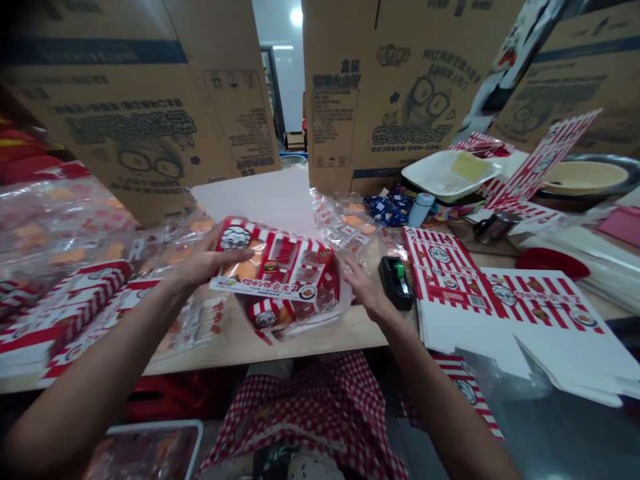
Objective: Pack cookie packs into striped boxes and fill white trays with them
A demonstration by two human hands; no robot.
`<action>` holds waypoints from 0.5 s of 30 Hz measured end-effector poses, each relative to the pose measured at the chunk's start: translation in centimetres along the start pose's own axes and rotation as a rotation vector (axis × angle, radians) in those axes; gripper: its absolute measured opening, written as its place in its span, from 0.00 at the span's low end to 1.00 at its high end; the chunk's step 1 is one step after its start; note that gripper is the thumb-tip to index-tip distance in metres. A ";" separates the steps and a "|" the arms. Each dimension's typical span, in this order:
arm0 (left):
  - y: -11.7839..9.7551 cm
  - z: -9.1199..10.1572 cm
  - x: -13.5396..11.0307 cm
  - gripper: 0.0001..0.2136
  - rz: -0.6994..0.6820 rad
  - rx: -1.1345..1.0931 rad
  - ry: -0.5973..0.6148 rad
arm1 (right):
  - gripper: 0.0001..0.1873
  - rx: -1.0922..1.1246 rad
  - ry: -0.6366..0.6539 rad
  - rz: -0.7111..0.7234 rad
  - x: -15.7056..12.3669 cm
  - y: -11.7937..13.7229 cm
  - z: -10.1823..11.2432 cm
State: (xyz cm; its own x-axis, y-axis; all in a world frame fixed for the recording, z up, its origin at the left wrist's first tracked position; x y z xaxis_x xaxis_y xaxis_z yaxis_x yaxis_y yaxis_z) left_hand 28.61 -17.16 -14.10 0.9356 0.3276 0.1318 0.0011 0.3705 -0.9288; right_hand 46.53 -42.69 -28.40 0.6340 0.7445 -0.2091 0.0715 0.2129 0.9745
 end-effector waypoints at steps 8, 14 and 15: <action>3.3 -4.1 -3.7 0.22 0.052 -0.467 -0.424 | 0.32 0.053 0.096 0.031 -0.6 0.4 -1.8; 5.6 -4.9 -4.3 0.24 0.094 -0.413 -0.317 | 0.38 -0.308 -0.156 0.517 -1.8 6.1 -0.1; 5.4 -4.7 -4.3 0.26 0.092 -0.383 -0.296 | 0.39 -0.393 -0.112 0.595 -1.8 7.5 -0.4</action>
State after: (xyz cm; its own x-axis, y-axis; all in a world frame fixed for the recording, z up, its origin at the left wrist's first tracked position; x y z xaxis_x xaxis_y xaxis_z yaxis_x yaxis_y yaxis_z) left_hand 26.29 -20.62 -21.34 0.7975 0.5975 0.0842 0.1048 0.0003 -0.9945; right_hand 45.63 -42.22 -20.72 0.5561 0.7403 0.3777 -0.5792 0.0193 0.8150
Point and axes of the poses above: each hand's wrist, its own x-axis towards the middle knuckle, its own z-axis out of the back of the hand, y = z × x, the point moved 4 cm from there along x, towards the middle knuckle, and after that the axes turned 4 degrees about y, right-handed, at the moved point
